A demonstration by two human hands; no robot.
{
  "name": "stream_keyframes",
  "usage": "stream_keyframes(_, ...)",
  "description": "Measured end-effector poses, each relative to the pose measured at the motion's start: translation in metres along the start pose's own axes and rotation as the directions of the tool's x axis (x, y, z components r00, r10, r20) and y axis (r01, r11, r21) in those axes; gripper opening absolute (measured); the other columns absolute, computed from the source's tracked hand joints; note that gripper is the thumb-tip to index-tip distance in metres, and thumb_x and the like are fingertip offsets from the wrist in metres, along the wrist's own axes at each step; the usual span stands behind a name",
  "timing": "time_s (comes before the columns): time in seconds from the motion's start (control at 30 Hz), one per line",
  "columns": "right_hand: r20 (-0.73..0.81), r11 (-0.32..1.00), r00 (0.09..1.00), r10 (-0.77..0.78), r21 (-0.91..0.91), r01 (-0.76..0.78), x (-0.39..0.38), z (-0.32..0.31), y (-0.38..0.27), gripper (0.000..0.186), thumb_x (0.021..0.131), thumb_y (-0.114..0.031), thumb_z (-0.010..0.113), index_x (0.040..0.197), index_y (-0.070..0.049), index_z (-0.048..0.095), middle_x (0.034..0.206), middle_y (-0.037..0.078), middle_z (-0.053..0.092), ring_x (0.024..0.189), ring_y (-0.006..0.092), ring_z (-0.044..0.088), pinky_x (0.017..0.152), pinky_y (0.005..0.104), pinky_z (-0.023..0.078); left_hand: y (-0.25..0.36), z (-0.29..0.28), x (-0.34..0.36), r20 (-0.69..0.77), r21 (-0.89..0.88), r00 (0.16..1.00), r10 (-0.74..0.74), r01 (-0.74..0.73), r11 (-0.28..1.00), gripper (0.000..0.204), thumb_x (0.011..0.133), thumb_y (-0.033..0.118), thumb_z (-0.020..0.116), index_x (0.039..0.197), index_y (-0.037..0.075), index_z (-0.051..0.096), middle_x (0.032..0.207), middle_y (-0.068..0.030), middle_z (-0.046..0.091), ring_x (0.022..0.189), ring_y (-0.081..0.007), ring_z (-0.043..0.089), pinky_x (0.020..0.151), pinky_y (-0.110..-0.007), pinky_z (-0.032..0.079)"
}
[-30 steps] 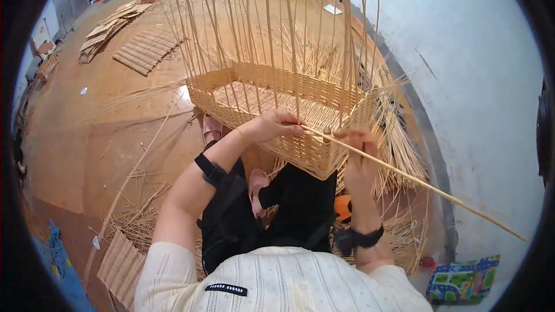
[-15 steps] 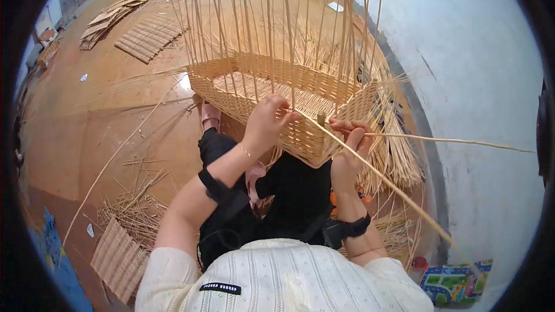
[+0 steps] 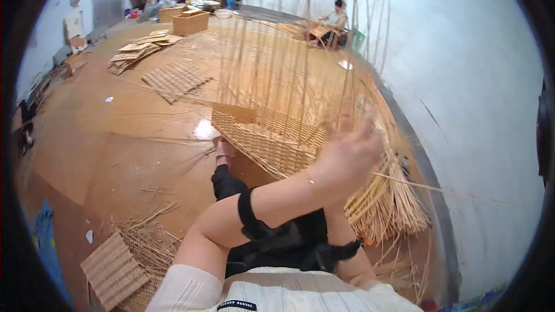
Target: Weaving a large basket using long wicker/bamboo strips.
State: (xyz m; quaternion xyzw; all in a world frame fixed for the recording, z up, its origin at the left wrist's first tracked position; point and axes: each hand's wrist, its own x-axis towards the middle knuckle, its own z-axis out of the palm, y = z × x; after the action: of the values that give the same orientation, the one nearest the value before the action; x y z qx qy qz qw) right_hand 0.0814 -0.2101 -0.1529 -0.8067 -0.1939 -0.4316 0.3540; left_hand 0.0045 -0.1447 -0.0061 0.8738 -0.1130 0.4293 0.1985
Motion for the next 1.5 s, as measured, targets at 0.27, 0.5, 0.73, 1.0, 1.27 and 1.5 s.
stream_keyframes(0.27, 0.374, 0.469, 0.905, 0.203, 0.774, -0.425, -0.010, 0.007, 0.009, 0.031, 0.107, -0.031, 0.038, 0.104, -0.005, 0.055, 0.098, 0.006, 0.062, 0.093, 0.0171, 0.060, 0.085, 0.0311, 0.046, -0.105, 0.044, -0.162, 0.439, -0.161, 0.708, -0.554, 0.668, 0.726, 0.070, 0.088, 0.030, 0.065, 0.149, 0.015, 0.035, 0.152, -0.0234, 0.028, 0.131, -0.0443, 0.041, 0.106, -0.054, 0.037)
stream_keyframes(0.5, 0.399, 0.438, 0.911, 0.108, 0.803, -0.404, -0.016, 0.010, 0.006, 0.025, 0.107, -0.023, 0.037, 0.108, -0.004, 0.053, 0.106, 0.011, 0.060, 0.100, 0.0192, 0.058, 0.089, 0.0327, 0.045, -0.132, 0.082, -0.113, 0.135, -0.096, 0.928, -0.348, 0.362, 0.927, 0.038, 0.094, 0.035, 0.062, 0.124, 0.013, 0.065, 0.127, -0.0072, 0.061, 0.122, -0.0311, 0.044, 0.105, -0.042, 0.033)
stream_keyframes(0.73, 0.463, 0.313, 0.863, 0.205, 0.804, -0.505, -0.045, 0.017, 0.047, 0.042, 0.107, -0.039, 0.032, 0.115, -0.002, 0.051, 0.121, 0.016, 0.059, 0.112, 0.0250, 0.058, 0.099, 0.0387, 0.044, -0.151, 0.103, -0.112, 0.359, -0.247, 0.903, -0.236, 0.336, 0.909, 0.037, 0.094, 0.037, 0.063, 0.125, 0.016, 0.064, 0.122, -0.0032, 0.065, 0.122, -0.0280, 0.047, 0.108, -0.047, 0.028)
stream_keyframes(1.0, 0.313, 0.556, 0.920, 0.236, 0.733, -0.392, -0.043, 0.012, 0.056, 0.045, 0.103, -0.042, 0.039, 0.103, 0.000, 0.056, 0.100, 0.015, 0.061, 0.096, 0.0260, 0.060, 0.089, 0.0397, 0.046, -0.186, 0.122, -0.119, 0.535, -0.426, 0.843, -0.057, 0.327, 0.844, 0.033, 0.096, 0.035, 0.059, 0.122, 0.016, 0.064, 0.127, -0.0038, 0.063, 0.122, -0.0205, 0.054, 0.109, -0.046, 0.030)
stream_keyframes(1.27, 0.471, 0.972, 0.866, -0.165, 0.225, 0.063, 0.000, -0.012, -0.008, 0.028, 0.088, -0.021, 0.069, 0.071, 0.001, 0.063, 0.068, 0.013, 0.058, 0.069, 0.0278, 0.057, 0.068, 0.0341, 0.046, -0.177, 0.156, -0.147, 0.136, -0.353, 0.987, -0.083, 0.126, 0.927, 0.032, 0.086, 0.028, 0.068, 0.115, 0.015, 0.066, 0.104, -0.0062, 0.068, 0.095, -0.0261, 0.064, 0.088, -0.039, 0.045)
stream_keyframes(1.5, 0.573, 0.968, 0.788, -0.226, 0.225, 0.114, 0.004, -0.015, -0.020, 0.024, 0.087, -0.024, 0.071, 0.089, 0.000, 0.070, 0.083, 0.018, 0.064, 0.081, 0.0350, 0.061, 0.073, 0.0421, 0.049, -0.127, 0.123, -0.152, 0.495, -0.868, 0.661, -0.564, 0.408, -0.284, 0.042, 0.096, 0.045, 0.059, 0.106, 0.005, 0.058, 0.087, -0.0106, 0.063, 0.081, -0.0251, 0.067, 0.064, -0.040, 0.055)
